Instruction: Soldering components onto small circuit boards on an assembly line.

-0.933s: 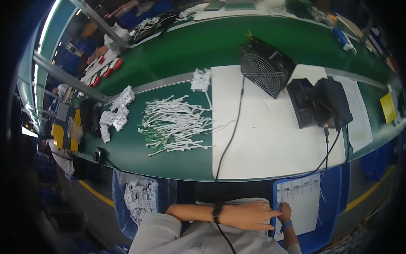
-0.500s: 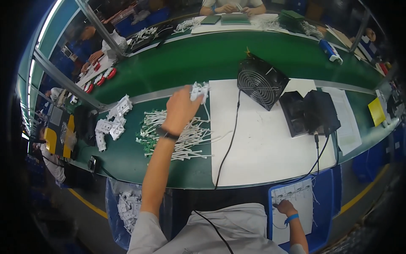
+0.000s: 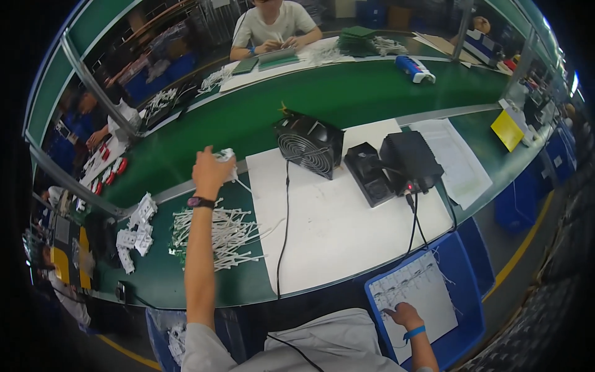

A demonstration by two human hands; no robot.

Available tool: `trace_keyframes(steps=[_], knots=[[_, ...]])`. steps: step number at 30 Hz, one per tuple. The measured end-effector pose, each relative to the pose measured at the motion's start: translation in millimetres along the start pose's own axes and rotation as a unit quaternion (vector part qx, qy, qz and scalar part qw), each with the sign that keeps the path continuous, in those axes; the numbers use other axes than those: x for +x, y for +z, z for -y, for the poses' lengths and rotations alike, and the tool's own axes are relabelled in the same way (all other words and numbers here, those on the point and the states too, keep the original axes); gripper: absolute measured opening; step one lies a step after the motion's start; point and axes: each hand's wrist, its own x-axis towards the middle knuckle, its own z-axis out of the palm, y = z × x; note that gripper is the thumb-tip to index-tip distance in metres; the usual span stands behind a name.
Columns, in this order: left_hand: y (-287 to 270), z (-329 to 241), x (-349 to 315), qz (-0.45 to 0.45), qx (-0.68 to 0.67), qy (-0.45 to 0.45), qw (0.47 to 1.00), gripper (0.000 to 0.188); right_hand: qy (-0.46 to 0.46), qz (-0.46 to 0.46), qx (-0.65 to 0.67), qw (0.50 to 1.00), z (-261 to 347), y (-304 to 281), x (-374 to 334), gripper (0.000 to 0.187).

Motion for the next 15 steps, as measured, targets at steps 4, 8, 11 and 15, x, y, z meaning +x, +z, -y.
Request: trace_keyframes(steps=[4, 8, 11, 15], knots=[[-75.9, -51.9, -36.1, -0.026, -0.111, 0.092, 0.989, 0.056, -0.055, 0.007, 0.027, 0.998, 40.5, -78.7, -47.2, 0.051], [-114.7, -112.2, -110.2, 0.115, -0.333, 0.244, 0.904, 0.05, -0.226, -0.081, 0.264, 0.934, 111.1, -165.4, -110.0, 0.038], [-105.4, -160.9, -192.8, 0.28, -0.41, 0.256, 0.83, 0.05, -0.333, -0.292, 0.397, 0.804, 154.6, -184.7, -134.0, 0.093], [-73.1, -191.0, -273.0, 0.378, -0.388, 0.281, 0.792, 0.047, -0.366, -0.37, 0.368, 0.77, 162.4, -175.7, -137.1, 0.086]])
